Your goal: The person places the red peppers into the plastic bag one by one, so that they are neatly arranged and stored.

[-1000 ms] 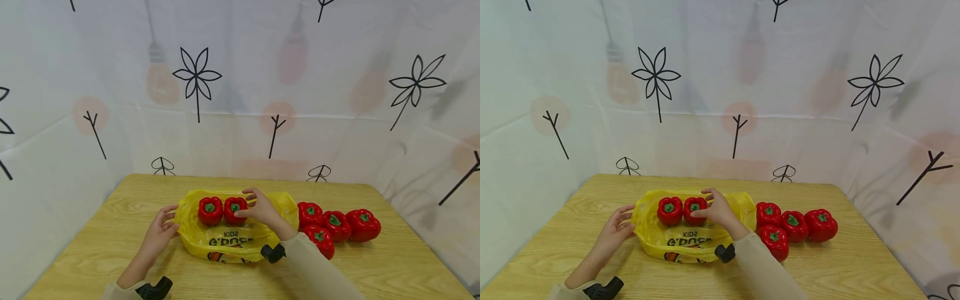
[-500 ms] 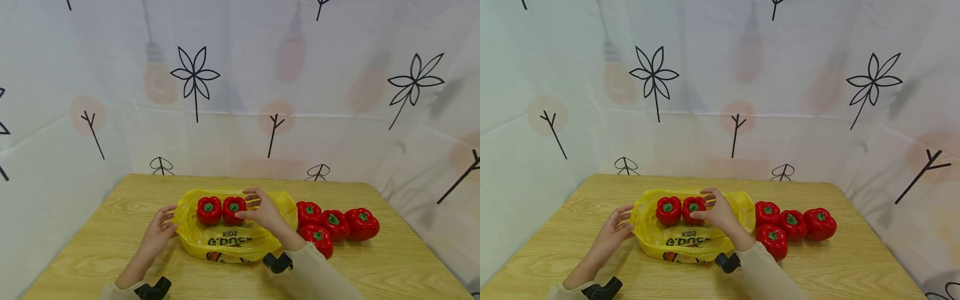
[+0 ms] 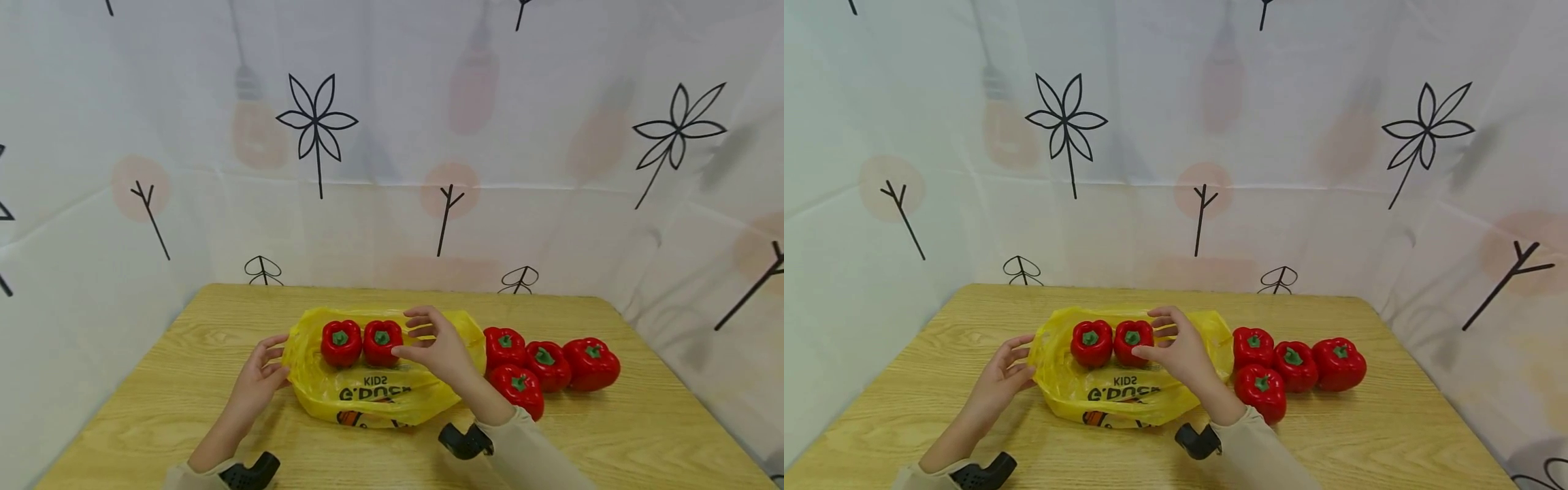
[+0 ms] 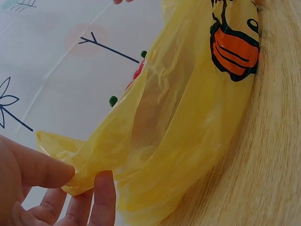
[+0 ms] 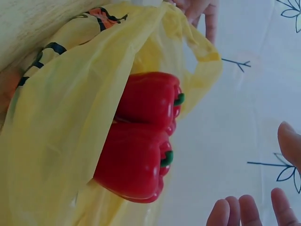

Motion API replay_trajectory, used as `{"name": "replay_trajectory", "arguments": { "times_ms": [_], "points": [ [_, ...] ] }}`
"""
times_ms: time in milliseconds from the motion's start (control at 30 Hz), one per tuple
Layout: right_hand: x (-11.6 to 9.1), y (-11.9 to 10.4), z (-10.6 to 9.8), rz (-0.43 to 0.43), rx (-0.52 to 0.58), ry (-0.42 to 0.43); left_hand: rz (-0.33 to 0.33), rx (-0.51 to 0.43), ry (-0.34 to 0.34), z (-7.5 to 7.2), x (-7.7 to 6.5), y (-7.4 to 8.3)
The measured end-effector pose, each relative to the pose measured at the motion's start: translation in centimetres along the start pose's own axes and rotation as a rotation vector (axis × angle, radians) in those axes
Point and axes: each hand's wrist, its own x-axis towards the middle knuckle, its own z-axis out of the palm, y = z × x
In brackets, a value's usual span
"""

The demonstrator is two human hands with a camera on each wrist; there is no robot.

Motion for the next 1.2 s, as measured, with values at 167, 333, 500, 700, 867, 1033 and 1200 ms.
{"name": "replay_trajectory", "arguments": {
  "times_ms": [167,333,500,700,867,1033,1200],
  "points": [
    [-0.7,-0.2,-0.5,-0.006,0.004,0.011,0.004,0.001,-0.001,0.0,0.0,0.0],
    [-1.5,-0.4,-1.1,-0.031,0.008,0.023,0.007,0.002,-0.002,0.0,0.0,-0.1],
    [-2.3,-0.6,-1.9,-0.037,-0.012,0.041,0.011,-0.001,-0.003,0.0,0.0,-0.1],
    [-2.8,-0.7,-2.8,-0.080,0.012,0.080,0.013,0.006,-0.003,0.1,0.0,-0.1],
    [-3.2,-0.7,-3.4,-0.108,0.010,0.095,0.013,0.009,-0.001,0.1,-0.1,0.1],
    [-3.8,-0.9,-3.9,-0.091,0.034,0.124,0.012,0.014,0.004,0.1,-0.2,0.1],
    [-4.3,-1.0,-4.5,-0.107,0.034,0.153,0.011,0.010,0.004,0.1,-0.1,0.1]
  ]
}}
